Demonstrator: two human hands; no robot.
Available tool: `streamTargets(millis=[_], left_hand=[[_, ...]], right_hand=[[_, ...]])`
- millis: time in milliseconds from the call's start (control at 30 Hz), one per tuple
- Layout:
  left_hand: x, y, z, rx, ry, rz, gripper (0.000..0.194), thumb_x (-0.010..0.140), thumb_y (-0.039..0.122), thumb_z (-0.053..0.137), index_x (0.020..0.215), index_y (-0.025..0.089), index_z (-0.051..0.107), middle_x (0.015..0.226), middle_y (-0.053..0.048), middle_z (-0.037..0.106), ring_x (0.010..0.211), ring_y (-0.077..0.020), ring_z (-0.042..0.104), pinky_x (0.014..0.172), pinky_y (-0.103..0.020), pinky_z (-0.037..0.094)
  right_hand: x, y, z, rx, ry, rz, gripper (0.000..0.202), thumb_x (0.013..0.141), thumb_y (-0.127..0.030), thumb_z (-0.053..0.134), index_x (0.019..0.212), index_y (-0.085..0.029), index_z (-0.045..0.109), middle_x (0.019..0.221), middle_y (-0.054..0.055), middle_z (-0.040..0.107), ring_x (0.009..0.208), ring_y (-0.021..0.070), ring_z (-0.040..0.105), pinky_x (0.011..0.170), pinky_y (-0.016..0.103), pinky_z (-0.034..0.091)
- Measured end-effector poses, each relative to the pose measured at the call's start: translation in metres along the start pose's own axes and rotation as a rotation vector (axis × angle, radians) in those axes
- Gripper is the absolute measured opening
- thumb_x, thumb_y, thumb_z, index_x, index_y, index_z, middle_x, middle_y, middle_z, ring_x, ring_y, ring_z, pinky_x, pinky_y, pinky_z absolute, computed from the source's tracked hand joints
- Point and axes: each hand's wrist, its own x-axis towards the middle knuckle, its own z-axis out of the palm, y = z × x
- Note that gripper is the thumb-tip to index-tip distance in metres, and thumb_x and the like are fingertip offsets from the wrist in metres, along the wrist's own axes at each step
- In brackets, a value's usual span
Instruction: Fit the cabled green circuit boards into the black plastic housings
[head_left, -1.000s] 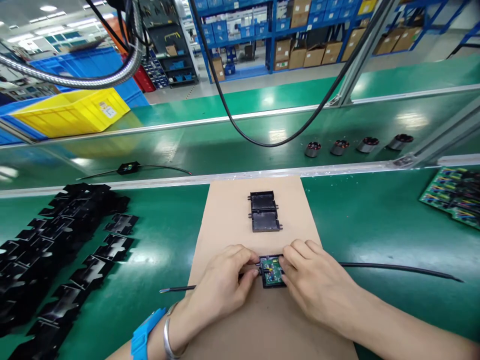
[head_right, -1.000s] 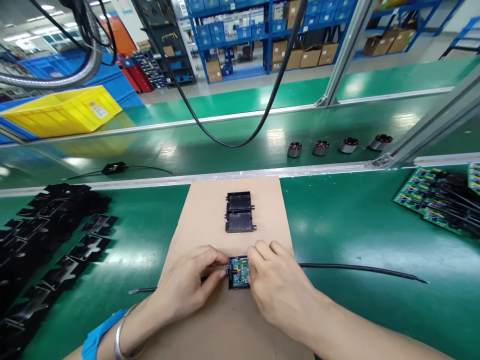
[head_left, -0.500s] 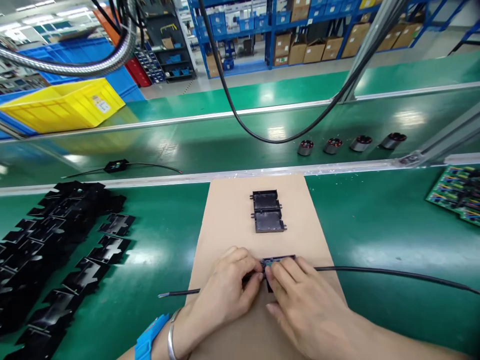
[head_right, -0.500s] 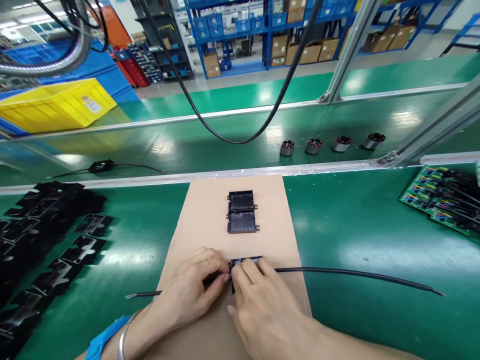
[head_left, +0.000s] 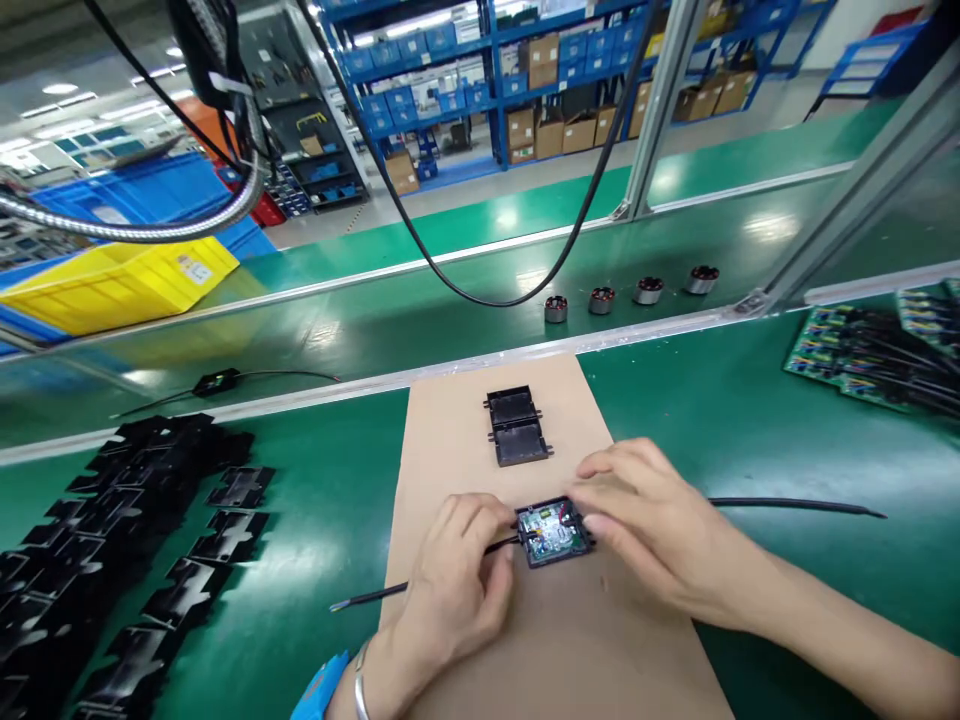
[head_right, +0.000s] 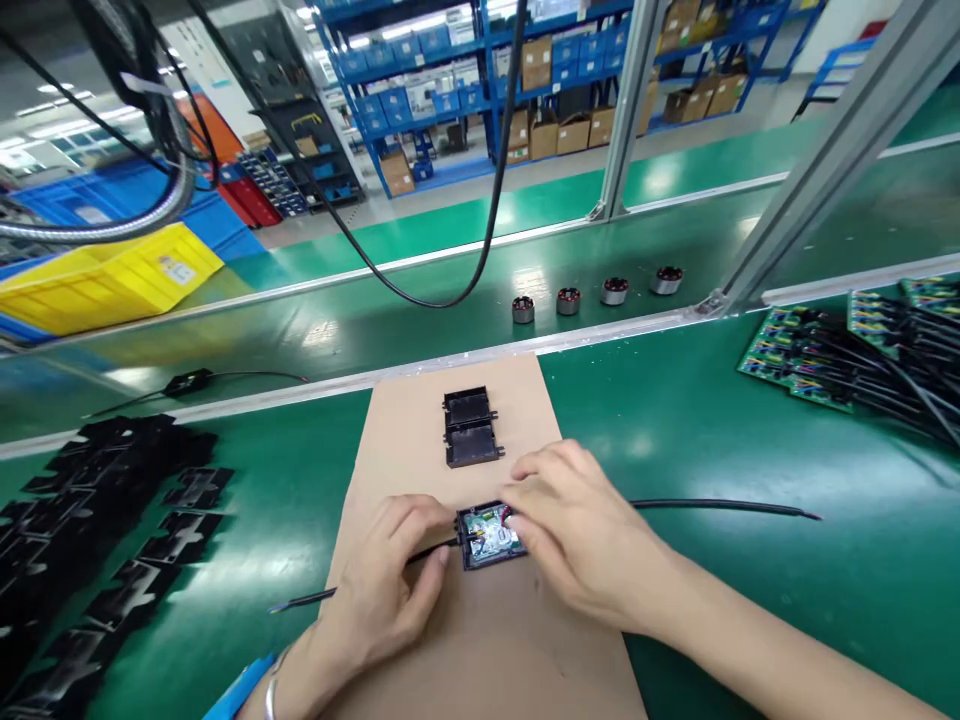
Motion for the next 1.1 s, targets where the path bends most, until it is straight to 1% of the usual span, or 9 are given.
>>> streamTargets(millis=[133,267,533,733,867,933,1000,1033,1100], left_hand=[[-0.004,0.014,0.008,0.182,-0.148,0.146,0.050,0.091,0.023,0.050,0.139,0.021,0.040,0.136,-0.007,0.051,0.122,-0.0281,0.042,0.103,-0.047,0.032],[-0.003,0.017,0.016,0.266,-0.230,0.129,0.045,0.095,0.027,0.046,0.140,0.026,0.041,0.134,-0.001,0.055,0.120,-0.0269,0.044,0.101,-0.046,0.033],[0.005,0.016,0.019,0.172,-0.202,0.106,0.046,0.090,0.017,0.047,0.136,0.022,0.045,0.123,-0.007,0.058,0.109,-0.0254,0.048,0.095,-0.044,0.039],[0.009,0.017,0.021,0.242,-0.181,0.136,0.051,0.089,0.013,0.046,0.139,0.024,0.041,0.122,-0.007,0.057,0.109,-0.0261,0.047,0.093,-0.045,0.040],[-0.007,0.000,0.006,0.238,-0.112,0.118,0.057,0.079,0.018,0.059,0.134,0.019,0.041,0.127,-0.012,0.051,0.115,-0.0301,0.044,0.096,-0.047,0.040],[-0.019,-0.014,-0.002,0.250,-0.095,0.010,0.037,0.076,0.018,0.059,0.113,0.017,0.053,0.114,-0.013,0.055,0.104,-0.0295,0.050,0.086,-0.045,0.045],[-0.025,-0.028,-0.010,0.242,-0.125,-0.055,0.010,0.080,0.017,0.054,0.089,0.019,0.054,0.097,-0.009,0.058,0.089,-0.0251,0.054,0.075,-0.038,0.047],[-0.023,-0.036,-0.016,0.231,-0.133,-0.072,0.003,0.083,0.017,0.049,0.084,0.019,0.052,0.090,-0.007,0.058,0.082,-0.0223,0.055,0.070,-0.034,0.047],[-0.008,-0.050,-0.032,0.233,-0.096,-0.109,0.010,0.089,0.016,0.042,0.084,0.020,0.050,0.083,-0.004,0.058,0.071,-0.0174,0.056,0.063,-0.028,0.047]], right_hand=[[-0.017,0.017,-0.006,-0.079,-0.039,0.040,0.026,0.090,-0.017,0.050,0.109,-0.022,0.065,0.107,0.011,0.057,0.102,0.0257,0.048,0.086,0.044,0.043],[-0.024,0.027,0.007,-0.098,-0.047,0.039,0.030,0.088,-0.012,0.050,0.112,-0.021,0.065,0.106,0.012,0.058,0.101,0.0252,0.049,0.085,0.042,0.044],[-0.027,0.030,0.021,-0.082,-0.039,0.052,0.034,0.090,-0.010,0.045,0.117,-0.020,0.063,0.107,0.012,0.056,0.099,0.0246,0.049,0.084,0.042,0.044],[-0.030,0.032,0.011,-0.047,-0.047,0.058,0.037,0.088,-0.011,0.048,0.122,-0.020,0.058,0.111,0.012,0.056,0.103,0.0248,0.049,0.089,0.044,0.044],[-0.046,0.049,-0.003,-0.079,-0.066,0.142,0.028,0.090,-0.016,0.049,0.115,-0.022,0.058,0.107,0.010,0.058,0.099,0.0246,0.052,0.089,0.047,0.043],[-0.054,0.059,-0.007,-0.071,-0.109,0.147,0.018,0.093,-0.019,0.045,0.102,-0.022,0.060,0.096,0.008,0.060,0.090,0.0225,0.053,0.083,0.042,0.045],[-0.055,0.068,-0.009,-0.046,-0.108,0.087,0.018,0.096,-0.019,0.042,0.094,-0.022,0.060,0.089,0.006,0.060,0.083,0.0203,0.054,0.075,0.036,0.045],[-0.050,0.072,-0.011,-0.044,-0.083,0.051,0.019,0.096,-0.019,0.041,0.094,-0.021,0.059,0.088,0.006,0.060,0.082,0.0196,0.054,0.073,0.034,0.045],[-0.026,0.081,-0.019,-0.081,-0.009,-0.017,0.018,0.096,-0.020,0.042,0.097,-0.021,0.060,0.089,0.006,0.060,0.083,0.0191,0.055,0.073,0.032,0.044]])
